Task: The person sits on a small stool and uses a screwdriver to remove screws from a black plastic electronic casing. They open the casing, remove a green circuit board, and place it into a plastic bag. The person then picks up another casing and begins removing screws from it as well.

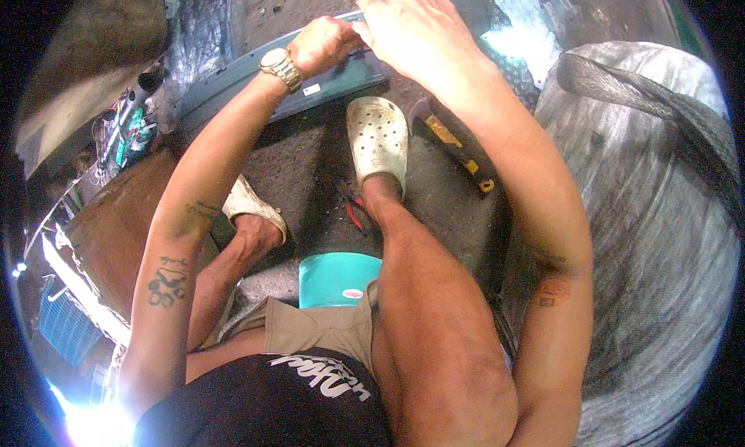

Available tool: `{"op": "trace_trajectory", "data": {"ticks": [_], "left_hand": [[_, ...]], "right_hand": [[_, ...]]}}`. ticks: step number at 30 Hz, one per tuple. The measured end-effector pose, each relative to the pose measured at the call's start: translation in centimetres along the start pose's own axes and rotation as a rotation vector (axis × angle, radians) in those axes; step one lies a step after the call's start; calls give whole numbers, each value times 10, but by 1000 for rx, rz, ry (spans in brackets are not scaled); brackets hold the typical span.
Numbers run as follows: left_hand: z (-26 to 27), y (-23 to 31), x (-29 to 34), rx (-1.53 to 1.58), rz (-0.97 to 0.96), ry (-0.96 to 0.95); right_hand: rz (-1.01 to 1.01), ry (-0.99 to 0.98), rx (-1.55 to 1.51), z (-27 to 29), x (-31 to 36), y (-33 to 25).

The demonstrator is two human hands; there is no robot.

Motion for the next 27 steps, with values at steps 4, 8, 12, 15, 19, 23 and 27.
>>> {"op": "trace_trajectory", "data": {"ticks": [4,8,12,15,19,23,27], "left_hand": [[-10,-1,0,58,16,-17],[-16,-2,7,266,-30,101],[-14,0,19,173,-19,209],[-13,5,20,207,-55,267],[-21,11,18,67,27,132],[-23,9,15,130,-29,281],[-23,10,10,15,67,154]], "right_hand": [[-7,-69,43,0,1,-1],[418,18,-17,3,-4,-7],[98,-161,-18,5,-5,-13],[70,-227,64,8,-3,-21],[123,-227,25,16,-1,-18],[127,-133,6,15,-2,-11],[328,45,-98,16,1,-10]]}}
Point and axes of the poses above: each hand's wrist, its own x-axis away from the middle knuckle, its own z-axis out of the back of the hand, y = z × x, the point moved 1 cm from there along -x, towards the middle knuckle, and after that the axes turned 1 degree about z, right-handed, at the moved point
